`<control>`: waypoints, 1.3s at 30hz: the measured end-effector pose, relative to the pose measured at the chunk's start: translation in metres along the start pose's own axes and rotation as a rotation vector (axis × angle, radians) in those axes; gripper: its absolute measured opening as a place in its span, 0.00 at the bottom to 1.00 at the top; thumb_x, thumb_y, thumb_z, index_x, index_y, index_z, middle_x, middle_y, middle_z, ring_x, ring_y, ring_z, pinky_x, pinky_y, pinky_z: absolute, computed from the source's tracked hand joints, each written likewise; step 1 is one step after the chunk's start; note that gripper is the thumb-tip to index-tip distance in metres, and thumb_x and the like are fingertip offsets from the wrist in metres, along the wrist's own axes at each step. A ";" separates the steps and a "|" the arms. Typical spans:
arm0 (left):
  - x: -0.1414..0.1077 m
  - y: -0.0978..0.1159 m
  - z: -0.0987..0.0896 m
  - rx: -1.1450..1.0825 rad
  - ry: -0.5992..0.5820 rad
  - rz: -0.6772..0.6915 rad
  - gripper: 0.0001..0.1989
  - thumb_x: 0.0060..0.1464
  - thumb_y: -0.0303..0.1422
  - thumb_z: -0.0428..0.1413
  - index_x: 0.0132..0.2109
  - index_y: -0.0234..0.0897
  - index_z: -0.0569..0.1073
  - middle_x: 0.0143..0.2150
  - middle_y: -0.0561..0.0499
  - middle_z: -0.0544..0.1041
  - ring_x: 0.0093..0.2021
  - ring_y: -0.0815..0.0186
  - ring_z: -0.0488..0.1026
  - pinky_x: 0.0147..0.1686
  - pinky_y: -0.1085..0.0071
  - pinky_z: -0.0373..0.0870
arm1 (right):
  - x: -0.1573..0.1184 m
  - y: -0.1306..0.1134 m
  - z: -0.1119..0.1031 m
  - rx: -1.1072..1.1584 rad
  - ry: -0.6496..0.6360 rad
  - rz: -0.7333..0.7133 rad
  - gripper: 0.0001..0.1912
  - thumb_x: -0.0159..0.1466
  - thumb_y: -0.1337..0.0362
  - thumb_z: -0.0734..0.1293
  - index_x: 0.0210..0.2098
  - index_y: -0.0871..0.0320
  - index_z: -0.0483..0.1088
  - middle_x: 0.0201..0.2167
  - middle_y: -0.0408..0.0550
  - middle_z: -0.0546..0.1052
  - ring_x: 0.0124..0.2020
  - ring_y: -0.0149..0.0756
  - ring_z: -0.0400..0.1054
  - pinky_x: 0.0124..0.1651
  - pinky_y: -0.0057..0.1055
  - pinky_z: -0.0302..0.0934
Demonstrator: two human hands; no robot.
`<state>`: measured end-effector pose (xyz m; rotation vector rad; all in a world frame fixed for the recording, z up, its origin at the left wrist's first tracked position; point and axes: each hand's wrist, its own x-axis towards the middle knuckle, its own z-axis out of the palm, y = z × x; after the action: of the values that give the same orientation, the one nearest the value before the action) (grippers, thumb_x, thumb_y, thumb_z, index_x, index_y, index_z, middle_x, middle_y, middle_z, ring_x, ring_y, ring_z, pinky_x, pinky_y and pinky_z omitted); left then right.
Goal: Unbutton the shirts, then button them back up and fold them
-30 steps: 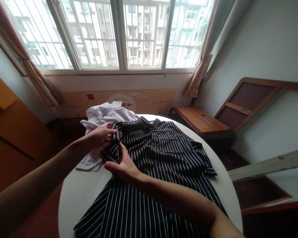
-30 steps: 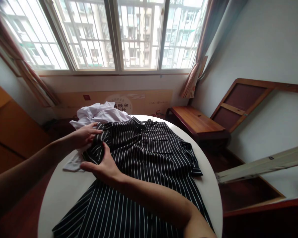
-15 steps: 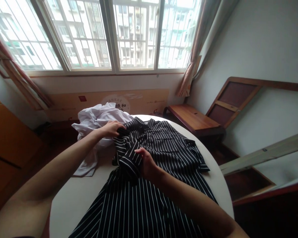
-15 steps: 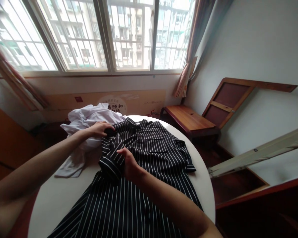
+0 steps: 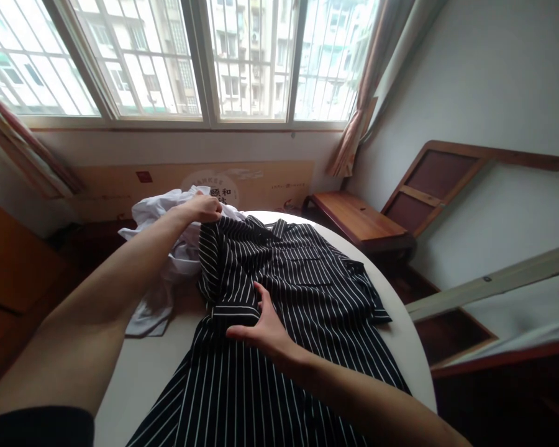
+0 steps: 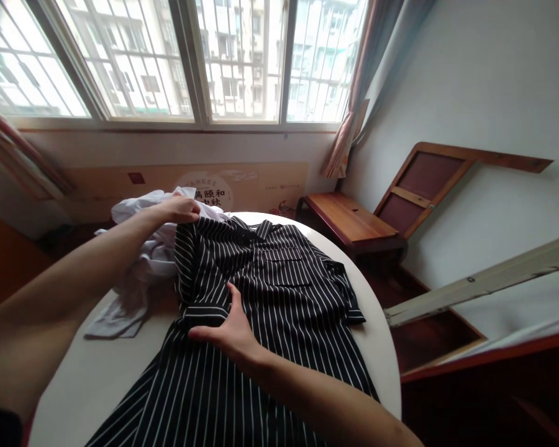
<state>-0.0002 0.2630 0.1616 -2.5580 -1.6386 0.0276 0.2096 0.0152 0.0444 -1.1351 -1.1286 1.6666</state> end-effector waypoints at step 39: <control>-0.049 0.051 0.033 -0.137 0.531 -0.208 0.13 0.56 0.32 0.47 0.45 0.32 0.71 0.47 0.43 0.71 0.51 0.55 0.63 0.51 0.61 0.53 | -0.049 0.020 -0.036 -0.305 0.296 -0.087 0.28 0.57 0.64 0.64 0.56 0.48 0.58 0.54 0.52 0.65 0.52 0.46 0.63 0.53 0.49 0.60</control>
<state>0.0237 0.2002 0.1223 -2.1899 -1.7061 -0.7326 0.2542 -0.0278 0.0300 -1.4482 -1.2437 1.2364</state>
